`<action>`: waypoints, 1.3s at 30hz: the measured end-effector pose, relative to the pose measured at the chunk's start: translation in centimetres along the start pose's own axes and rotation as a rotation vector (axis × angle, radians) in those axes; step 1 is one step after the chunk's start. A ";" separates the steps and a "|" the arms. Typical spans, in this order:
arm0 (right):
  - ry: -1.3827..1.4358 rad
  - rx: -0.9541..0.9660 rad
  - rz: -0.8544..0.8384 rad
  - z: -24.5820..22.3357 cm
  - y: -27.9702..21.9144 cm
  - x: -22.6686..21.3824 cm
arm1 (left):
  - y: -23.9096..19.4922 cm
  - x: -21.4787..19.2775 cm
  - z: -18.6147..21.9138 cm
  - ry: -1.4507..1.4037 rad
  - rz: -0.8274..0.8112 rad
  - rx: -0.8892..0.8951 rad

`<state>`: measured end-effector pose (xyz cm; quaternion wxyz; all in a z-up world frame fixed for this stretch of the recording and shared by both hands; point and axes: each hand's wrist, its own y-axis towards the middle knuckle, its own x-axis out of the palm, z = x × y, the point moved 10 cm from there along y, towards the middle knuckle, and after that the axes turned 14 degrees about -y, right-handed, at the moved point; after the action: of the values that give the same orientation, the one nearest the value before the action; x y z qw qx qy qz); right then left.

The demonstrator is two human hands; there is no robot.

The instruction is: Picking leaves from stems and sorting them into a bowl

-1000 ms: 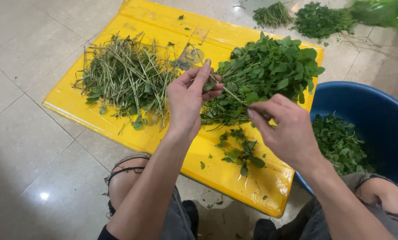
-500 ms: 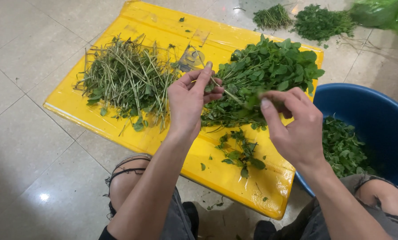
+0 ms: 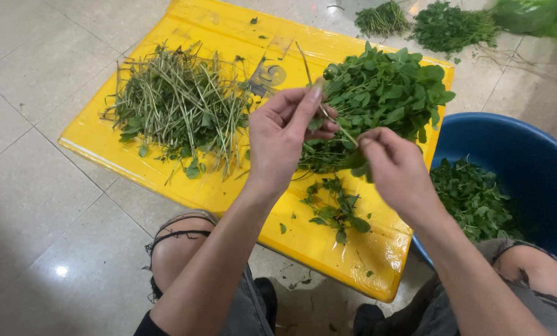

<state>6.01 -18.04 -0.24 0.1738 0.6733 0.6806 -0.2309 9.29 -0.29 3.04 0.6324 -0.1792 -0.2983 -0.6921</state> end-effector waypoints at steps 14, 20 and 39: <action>-1.063 -0.221 -0.034 4.4 2.5 5.1 | 1.7 -14.0 8.6 1.576 0.408 -0.154; -1.192 -0.242 0.001 5.1 3.2 4.9 | 2.3 -11.8 7.4 1.520 0.267 -0.052; 0.028 -0.094 -0.067 0.3 -0.1 -1.1 | -0.4 -0.7 -4.1 0.261 -0.140 -0.209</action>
<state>5.90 -19.15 0.08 0.1879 0.6445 0.7151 -0.1950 9.57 -2.41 -0.57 0.5941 -0.1311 -0.1519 -0.7789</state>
